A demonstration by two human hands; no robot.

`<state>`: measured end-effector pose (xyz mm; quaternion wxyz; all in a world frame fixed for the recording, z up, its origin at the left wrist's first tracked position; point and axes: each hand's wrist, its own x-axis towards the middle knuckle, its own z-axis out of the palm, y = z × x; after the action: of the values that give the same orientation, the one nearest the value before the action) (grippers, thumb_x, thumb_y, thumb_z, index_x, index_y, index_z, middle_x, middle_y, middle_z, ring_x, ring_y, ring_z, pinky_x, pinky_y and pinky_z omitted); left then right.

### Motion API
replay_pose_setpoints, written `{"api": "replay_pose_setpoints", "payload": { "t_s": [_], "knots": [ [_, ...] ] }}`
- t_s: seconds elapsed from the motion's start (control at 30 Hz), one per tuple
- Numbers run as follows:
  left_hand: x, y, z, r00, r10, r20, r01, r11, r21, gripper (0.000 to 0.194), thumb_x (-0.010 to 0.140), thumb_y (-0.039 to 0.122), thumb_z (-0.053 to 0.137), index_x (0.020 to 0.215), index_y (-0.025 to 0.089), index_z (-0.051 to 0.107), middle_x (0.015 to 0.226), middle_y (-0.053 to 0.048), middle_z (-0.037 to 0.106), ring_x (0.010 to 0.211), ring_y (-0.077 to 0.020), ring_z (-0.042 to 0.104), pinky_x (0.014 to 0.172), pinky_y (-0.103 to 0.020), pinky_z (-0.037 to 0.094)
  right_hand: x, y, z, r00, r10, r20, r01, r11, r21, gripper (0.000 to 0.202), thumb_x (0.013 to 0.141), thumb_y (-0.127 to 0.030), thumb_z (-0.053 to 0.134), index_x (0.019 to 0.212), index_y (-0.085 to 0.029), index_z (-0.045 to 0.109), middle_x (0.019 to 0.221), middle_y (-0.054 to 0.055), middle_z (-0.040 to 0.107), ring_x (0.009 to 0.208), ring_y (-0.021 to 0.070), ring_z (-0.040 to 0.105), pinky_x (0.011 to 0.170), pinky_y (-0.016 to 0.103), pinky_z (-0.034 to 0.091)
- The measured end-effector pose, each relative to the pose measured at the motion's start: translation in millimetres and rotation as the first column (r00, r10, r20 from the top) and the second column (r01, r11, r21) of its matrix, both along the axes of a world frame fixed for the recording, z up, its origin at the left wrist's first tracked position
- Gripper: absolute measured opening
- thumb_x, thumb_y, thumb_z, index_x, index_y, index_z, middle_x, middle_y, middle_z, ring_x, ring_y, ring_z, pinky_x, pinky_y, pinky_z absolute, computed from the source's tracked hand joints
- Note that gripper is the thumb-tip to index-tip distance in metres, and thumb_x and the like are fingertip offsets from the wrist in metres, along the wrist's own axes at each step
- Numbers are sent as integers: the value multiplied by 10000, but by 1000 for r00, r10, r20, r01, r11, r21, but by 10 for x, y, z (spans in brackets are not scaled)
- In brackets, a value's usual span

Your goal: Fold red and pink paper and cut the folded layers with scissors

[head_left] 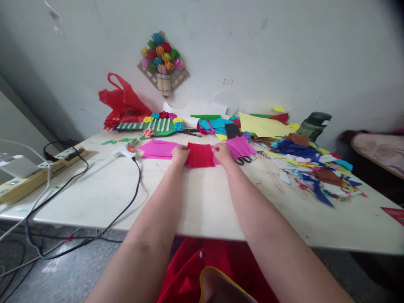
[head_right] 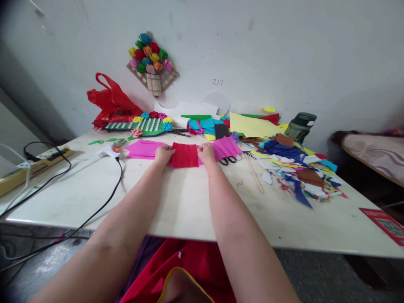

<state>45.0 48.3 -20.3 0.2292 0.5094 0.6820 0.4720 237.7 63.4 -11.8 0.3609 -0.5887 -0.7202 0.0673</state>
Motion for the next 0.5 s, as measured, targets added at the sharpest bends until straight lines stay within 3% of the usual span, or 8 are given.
{"api": "replay_pose_setpoints", "payload": {
  "t_s": [0.23,0.5],
  "knots": [
    [13,-3,-11,999,-14,49,13,1000,21,202,695,192,612,873,131,686,794,-75,700,765,-173,655,694,-236,486,-80,27,-31,1000,-28,-3,27,996,-85,183,799,-204,535,722,-120,678,1203,145,549,1110,200,524,982,288,349],
    [43,-41,37,998,25,62,-25,1000,11,165,646,197,674,801,144,696,723,-59,694,766,-189,655,677,-236,489,-121,30,-69,995,-41,86,47,997,-63,171,811,-182,540,717,-136,676,1119,120,600,1029,184,561,902,264,405]
  ]
}}
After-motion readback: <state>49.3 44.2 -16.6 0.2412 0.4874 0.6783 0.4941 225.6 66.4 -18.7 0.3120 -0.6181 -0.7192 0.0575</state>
